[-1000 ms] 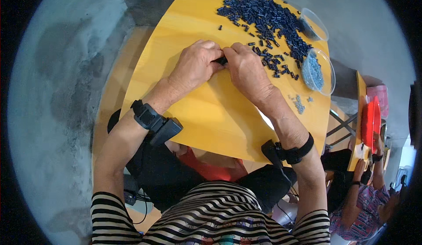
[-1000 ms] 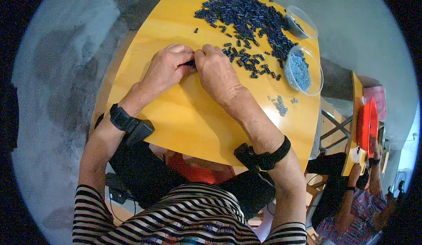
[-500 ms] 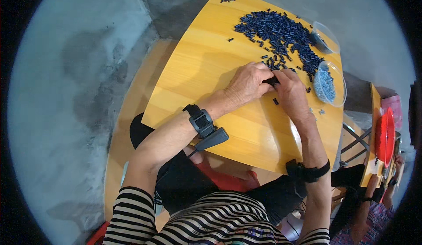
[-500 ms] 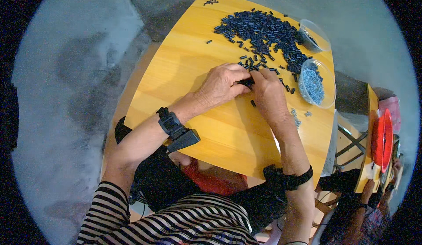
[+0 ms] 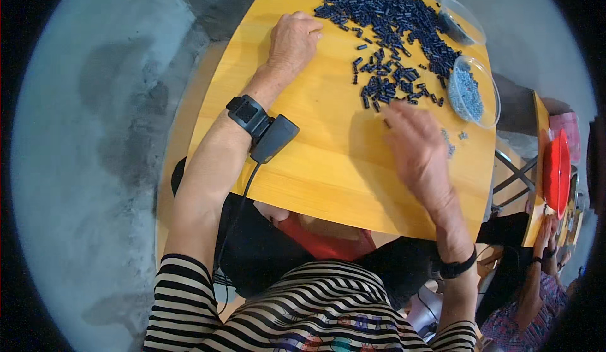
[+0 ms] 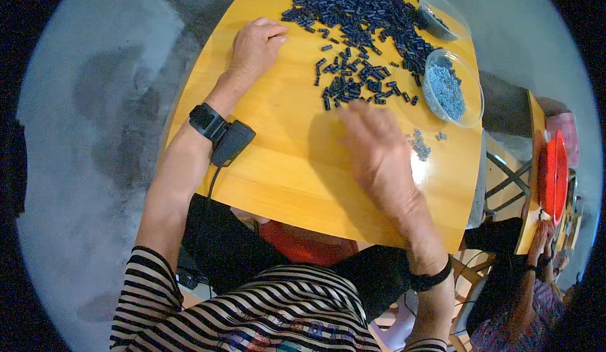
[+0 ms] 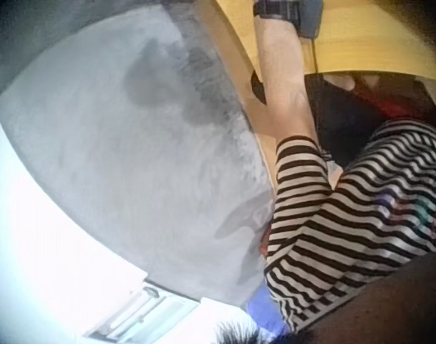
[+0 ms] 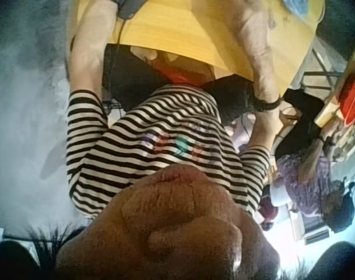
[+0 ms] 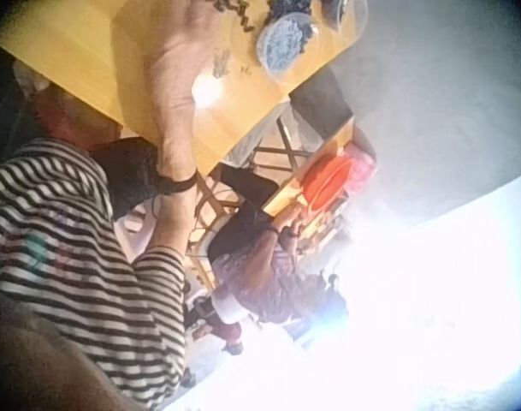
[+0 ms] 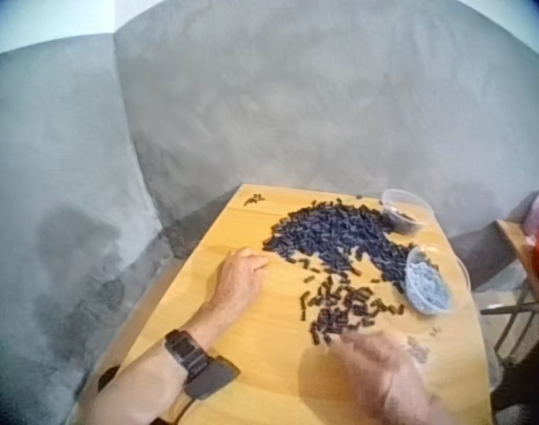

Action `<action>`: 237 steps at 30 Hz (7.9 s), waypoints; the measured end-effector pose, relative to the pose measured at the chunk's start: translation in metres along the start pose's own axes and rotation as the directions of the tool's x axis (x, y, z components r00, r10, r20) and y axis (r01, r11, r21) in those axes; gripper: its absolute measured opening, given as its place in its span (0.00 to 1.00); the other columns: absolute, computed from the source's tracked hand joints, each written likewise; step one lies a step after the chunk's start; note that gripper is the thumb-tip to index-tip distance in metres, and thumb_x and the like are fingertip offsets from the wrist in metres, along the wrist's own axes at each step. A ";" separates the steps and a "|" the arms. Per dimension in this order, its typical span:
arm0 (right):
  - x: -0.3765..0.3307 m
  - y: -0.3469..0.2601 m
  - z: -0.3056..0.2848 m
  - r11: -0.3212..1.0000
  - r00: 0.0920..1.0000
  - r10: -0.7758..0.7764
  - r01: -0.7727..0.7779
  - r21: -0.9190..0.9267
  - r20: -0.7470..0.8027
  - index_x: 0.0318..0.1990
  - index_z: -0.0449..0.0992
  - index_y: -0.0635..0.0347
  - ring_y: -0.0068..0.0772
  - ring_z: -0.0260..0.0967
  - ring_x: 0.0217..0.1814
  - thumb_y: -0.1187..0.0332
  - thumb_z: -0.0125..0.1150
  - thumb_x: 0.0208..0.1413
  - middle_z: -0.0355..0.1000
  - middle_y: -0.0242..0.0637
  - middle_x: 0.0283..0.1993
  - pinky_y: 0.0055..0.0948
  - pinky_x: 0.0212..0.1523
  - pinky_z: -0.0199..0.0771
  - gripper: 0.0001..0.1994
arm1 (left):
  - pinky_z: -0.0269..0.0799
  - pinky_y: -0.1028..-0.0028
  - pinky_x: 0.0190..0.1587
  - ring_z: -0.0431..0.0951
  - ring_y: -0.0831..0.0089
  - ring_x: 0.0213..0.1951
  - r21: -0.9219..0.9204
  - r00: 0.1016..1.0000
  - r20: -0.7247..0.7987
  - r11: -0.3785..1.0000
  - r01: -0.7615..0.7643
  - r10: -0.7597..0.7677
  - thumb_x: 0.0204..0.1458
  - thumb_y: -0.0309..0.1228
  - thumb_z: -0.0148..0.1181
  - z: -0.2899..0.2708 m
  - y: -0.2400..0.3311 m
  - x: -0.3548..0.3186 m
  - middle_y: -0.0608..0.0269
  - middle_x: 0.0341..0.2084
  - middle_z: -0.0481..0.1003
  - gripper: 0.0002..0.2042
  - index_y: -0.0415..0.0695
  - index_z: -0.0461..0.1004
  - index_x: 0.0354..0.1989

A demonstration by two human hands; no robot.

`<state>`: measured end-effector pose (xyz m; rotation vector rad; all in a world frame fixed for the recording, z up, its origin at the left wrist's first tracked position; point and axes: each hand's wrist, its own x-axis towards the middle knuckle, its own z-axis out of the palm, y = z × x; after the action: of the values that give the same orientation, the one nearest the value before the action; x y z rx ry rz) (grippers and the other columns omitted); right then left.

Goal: Assembling small black plastic components by hand at a table.

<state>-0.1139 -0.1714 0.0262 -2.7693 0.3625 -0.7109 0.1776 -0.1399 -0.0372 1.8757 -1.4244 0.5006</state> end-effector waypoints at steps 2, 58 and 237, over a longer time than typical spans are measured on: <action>-0.015 -0.017 -0.001 1.000 0.998 -0.011 0.011 0.012 0.058 0.47 0.73 0.64 0.47 0.68 0.45 0.78 0.60 0.43 0.70 0.47 0.48 0.37 0.47 0.71 0.19 | 0.73 0.69 0.40 0.78 0.62 0.34 -0.122 0.998 0.047 0.991 0.054 -0.049 0.45 0.27 0.61 0.000 0.004 0.000 0.57 0.31 0.78 0.06 0.40 0.80 0.31; -0.036 -0.011 0.012 0.705 0.848 0.523 -0.486 0.517 0.085 0.40 0.76 0.62 0.32 0.73 0.31 0.75 0.61 0.49 0.73 0.40 0.31 0.26 0.32 0.73 0.09 | 0.68 0.83 0.24 0.71 0.83 0.20 -0.561 0.615 0.780 0.306 0.769 -0.116 0.50 0.28 0.63 -0.083 0.135 -0.078 0.68 0.19 0.75 0.07 0.38 0.80 0.35; -0.056 -0.045 -0.019 0.828 0.861 0.469 -0.506 0.243 0.196 0.42 0.76 0.58 0.22 0.66 0.22 0.77 0.61 0.48 0.68 0.34 0.19 0.25 0.25 0.67 0.12 | 0.71 0.77 0.28 0.75 0.77 0.23 -0.694 0.845 0.535 0.571 0.439 0.000 0.42 0.25 0.66 -0.066 0.173 -0.121 0.59 0.19 0.77 0.06 0.38 0.80 0.29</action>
<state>-0.1636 -0.1164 0.0321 -2.2838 0.8337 -0.4111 -0.0167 -0.0340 -0.0224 1.3880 -1.3230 -0.7350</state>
